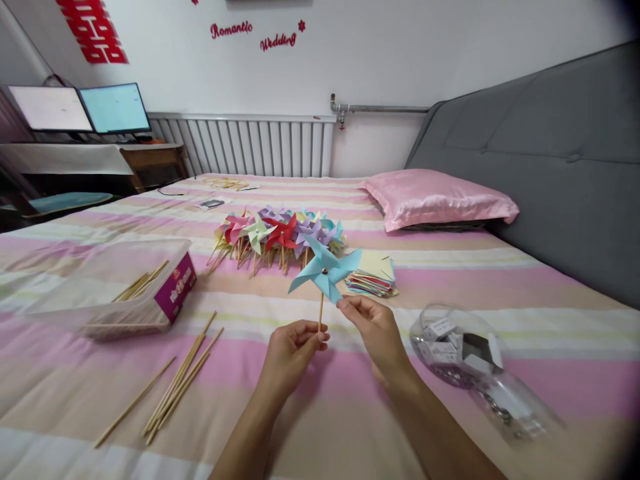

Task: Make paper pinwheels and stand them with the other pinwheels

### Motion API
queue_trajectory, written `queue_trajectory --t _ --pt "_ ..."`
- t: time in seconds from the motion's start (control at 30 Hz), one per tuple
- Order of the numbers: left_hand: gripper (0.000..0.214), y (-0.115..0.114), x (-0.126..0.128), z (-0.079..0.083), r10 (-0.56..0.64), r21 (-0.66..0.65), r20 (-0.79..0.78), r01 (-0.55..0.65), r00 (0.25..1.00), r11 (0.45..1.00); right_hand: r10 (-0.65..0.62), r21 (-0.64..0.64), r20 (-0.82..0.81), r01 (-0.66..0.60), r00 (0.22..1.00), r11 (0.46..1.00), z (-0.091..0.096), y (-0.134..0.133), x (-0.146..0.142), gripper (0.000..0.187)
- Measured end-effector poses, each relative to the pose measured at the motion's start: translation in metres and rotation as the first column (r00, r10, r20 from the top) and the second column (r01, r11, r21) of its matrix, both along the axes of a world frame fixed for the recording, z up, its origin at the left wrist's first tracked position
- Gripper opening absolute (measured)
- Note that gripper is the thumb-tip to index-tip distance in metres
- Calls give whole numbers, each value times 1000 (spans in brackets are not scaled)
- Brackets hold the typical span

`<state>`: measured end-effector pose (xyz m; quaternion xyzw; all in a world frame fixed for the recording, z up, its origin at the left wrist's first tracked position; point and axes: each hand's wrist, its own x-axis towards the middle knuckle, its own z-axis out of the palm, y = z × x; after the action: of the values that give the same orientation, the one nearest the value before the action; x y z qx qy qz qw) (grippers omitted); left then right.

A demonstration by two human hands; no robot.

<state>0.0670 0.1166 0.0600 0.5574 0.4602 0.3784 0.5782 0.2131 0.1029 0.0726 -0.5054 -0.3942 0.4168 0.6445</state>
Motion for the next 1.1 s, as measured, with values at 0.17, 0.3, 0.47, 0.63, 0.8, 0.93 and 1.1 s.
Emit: queue_trajectory --t 0.17,0.3,0.47,0.63,0.8,0.93,1.1 --pt "26 1 -1 -4 11 7 1 -11 1000 1000 -88 12 4 88 996 996 2 1 1 27" --pt "28 6 -4 -4 85 17 -22 -85 996 996 -98 -6 16 99 995 995 1 2 -1 40" --pt "27 17 -23 -6 349 77 -11 -347 937 935 -53 -84 98 61 994 995 -27 9 -11 47" --pt "21 29 -45 -18 495 201 -9 -484 869 852 136 -138 388 -88 912 987 -59 10 -26 33" --pt "22 40 -63 -14 639 367 -85 -572 764 734 179 -134 586 -124 790 983 -63 5 -27 29" --pt "18 58 -77 20 725 531 -300 -523 620 667 189 -135 611 -134 769 982 -61 3 -23 30" --pt "13 93 -97 63 732 556 -480 -478 483 680 204 -108 578 -173 790 979 -60 0 -22 30"
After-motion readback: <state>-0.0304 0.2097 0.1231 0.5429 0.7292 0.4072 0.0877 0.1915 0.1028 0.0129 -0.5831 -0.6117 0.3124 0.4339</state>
